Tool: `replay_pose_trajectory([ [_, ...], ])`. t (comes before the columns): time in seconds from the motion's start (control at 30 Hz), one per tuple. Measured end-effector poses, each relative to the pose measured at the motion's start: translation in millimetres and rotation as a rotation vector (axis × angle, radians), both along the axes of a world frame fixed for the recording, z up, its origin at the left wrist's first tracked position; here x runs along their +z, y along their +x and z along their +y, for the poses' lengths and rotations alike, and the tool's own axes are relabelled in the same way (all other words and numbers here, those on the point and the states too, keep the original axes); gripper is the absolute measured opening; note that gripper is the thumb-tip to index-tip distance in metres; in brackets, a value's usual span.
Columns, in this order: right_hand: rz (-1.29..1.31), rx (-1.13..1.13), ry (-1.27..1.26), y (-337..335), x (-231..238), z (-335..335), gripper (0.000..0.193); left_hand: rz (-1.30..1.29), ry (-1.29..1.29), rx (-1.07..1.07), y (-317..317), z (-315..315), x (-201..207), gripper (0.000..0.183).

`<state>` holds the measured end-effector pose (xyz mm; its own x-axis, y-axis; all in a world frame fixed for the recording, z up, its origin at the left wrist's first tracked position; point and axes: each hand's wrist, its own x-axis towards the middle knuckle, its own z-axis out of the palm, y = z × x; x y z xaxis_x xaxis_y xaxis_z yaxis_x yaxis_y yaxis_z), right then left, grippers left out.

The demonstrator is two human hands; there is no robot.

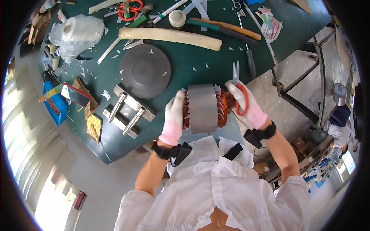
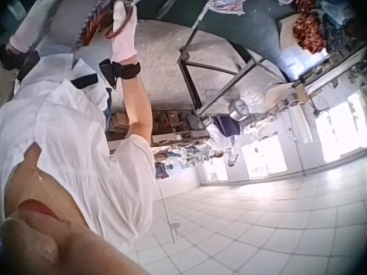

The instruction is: Manually shaping motor windings with a mallet and block, trimming insulation with scissors, and inserting paper insulation components.

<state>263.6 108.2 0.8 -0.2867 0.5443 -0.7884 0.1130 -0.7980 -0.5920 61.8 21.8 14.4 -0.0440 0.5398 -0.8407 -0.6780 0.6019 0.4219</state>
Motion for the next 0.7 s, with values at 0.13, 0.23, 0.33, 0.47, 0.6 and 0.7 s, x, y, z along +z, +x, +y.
replay_pose_trajectory([
  [0.13, 0.04, 0.082, 0.12, -5.5, -31.8, 5.9, 0.019, 0.318, -0.14, -0.042, 5.6, 18.8, -15.2, 0.028],
  [0.23, -0.041, 0.126, 0.387, -13.6, -19.5, 23.4, 0.022, 0.378, -0.061, 0.003, 3.9, 35.5, -19.9, 0.026],
  [0.33, -0.048, 0.079, 0.609, -19.4, -11.7, 39.0, 0.029, 0.488, 0.213, 0.136, 3.5, 48.1, -34.6, 0.021],
  [0.47, -0.104, 0.049, 0.572, 1.8, 4.6, 40.7, 0.027, 0.589, 0.344, 0.046, -1.3, 49.9, -46.2, 0.021],
  [0.6, 0.534, 0.05, 0.187, 25.4, 30.6, 10.5, 0.044, 0.669, 0.418, 0.07, 0.3, 44.0, -53.3, 0.02],
  [0.7, 0.656, 0.092, -0.154, 32.3, 15.8, -6.4, 0.053, 0.574, 0.402, 0.077, -2.5, 49.3, -42.3, 0.022],
])
